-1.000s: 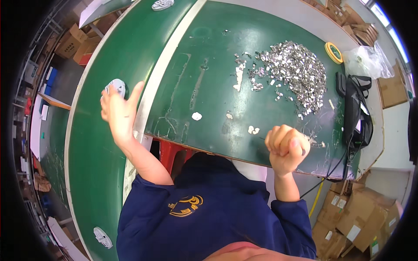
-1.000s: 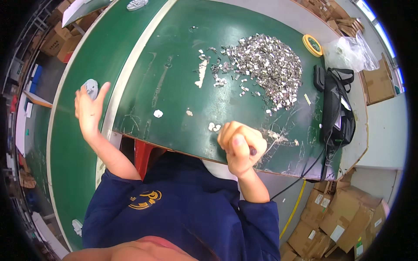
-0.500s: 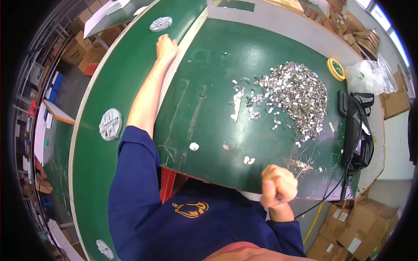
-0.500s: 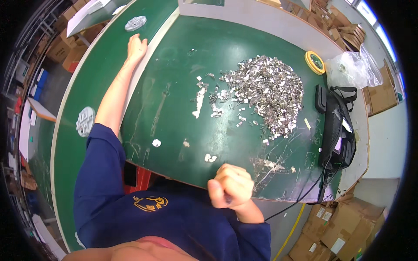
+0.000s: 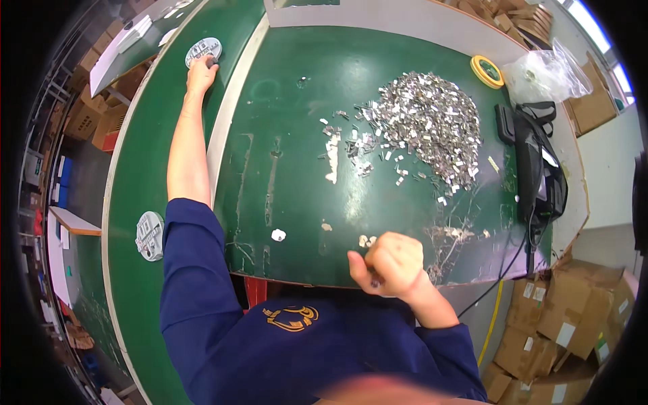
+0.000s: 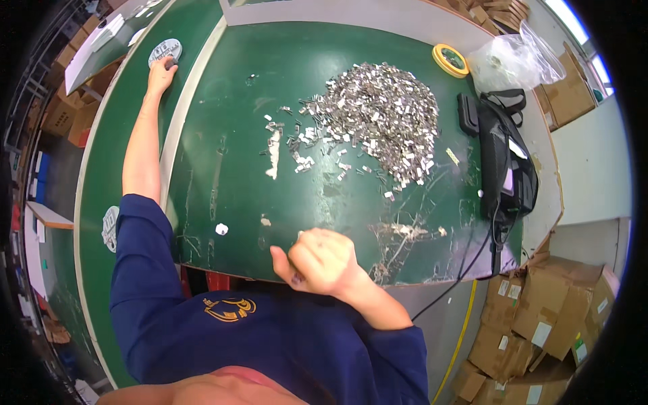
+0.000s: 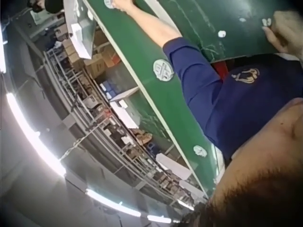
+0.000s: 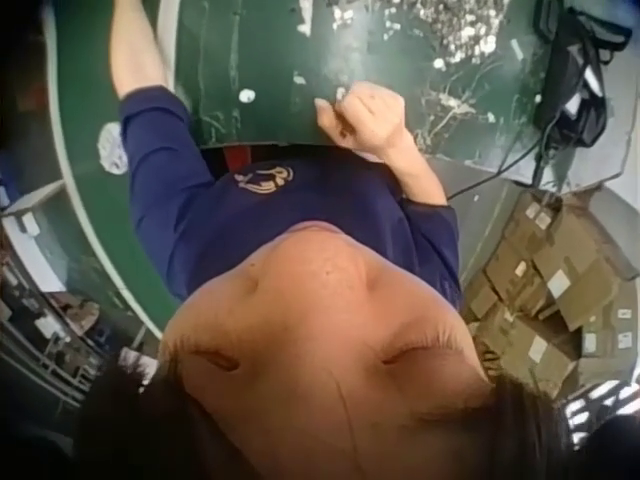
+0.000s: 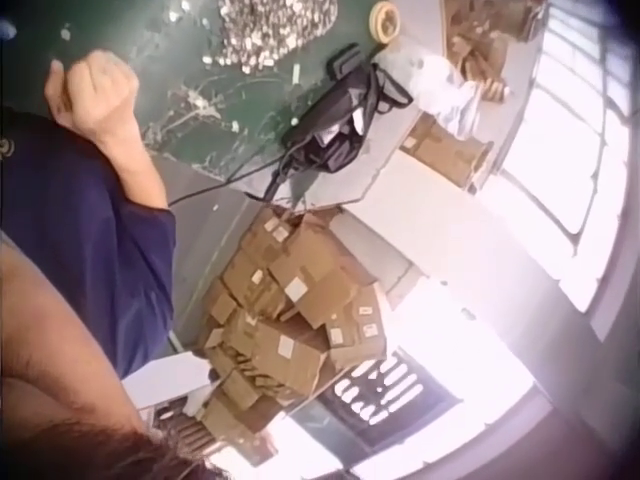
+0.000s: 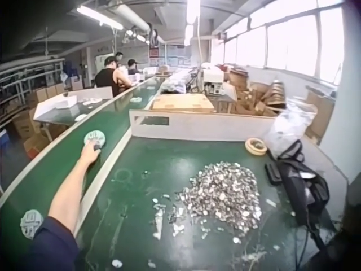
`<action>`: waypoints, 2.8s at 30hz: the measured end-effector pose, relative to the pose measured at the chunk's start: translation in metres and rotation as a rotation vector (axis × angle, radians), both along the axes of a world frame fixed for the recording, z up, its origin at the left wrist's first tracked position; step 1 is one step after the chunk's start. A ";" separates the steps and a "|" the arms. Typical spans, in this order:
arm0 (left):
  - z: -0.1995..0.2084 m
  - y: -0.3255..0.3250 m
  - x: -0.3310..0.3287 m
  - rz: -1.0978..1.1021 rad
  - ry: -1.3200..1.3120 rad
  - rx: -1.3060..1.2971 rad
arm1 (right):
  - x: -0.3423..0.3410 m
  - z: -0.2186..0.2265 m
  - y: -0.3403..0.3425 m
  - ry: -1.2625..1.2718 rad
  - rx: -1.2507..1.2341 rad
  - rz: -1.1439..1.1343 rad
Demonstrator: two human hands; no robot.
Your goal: Inserting small silver pins into a circular white plastic base at a manufacturing workbench.
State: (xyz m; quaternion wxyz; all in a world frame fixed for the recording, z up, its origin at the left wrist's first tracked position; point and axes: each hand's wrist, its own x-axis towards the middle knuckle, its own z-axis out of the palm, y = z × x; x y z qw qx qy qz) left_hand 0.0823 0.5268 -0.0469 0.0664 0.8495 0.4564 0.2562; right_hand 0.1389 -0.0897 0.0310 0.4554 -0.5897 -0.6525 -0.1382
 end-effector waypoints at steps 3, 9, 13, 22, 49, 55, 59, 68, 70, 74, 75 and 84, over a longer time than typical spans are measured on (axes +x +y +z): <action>0.000 -0.009 -0.003 -0.121 -0.048 0.014 | 0.002 0.011 0.001 0.285 -0.140 -0.075; 0.053 -0.113 0.024 -0.359 -0.478 0.109 | 0.054 0.008 0.020 0.210 -0.569 -0.248; 0.101 -0.193 0.032 -0.481 -0.667 0.056 | 0.066 -0.004 0.044 0.129 -0.596 -0.204; 0.193 -0.362 -0.027 -0.750 -0.473 -0.068 | 0.080 -0.011 0.042 0.160 -0.548 -0.160; 0.047 -0.479 -0.099 -1.032 -0.379 -0.333 | 0.056 0.032 0.001 0.553 -0.571 -0.172; 0.062 -0.498 -0.082 -1.073 -0.391 -0.423 | 0.033 0.034 -0.019 0.771 -0.511 -0.047; 0.051 -0.517 -0.082 -0.863 -0.281 -0.257 | 0.031 0.030 -0.036 0.748 -0.633 -0.088; 0.050 -0.516 -0.073 -0.719 -0.442 -0.347 | 0.024 0.028 -0.042 0.588 -0.605 -0.133; 0.048 -0.508 -0.072 -0.772 -0.453 -0.428 | 0.017 0.030 -0.039 0.590 -0.642 -0.082; 0.049 -0.504 -0.067 -0.796 -0.468 -0.510 | 0.007 0.027 -0.033 0.598 -0.651 -0.011; 0.050 -0.504 -0.067 -0.793 -0.473 -0.529 | 0.004 0.025 -0.032 0.600 -0.646 0.013; 0.052 -0.503 -0.066 -0.834 -0.452 -0.548 | 0.003 0.023 -0.036 0.621 -0.624 0.049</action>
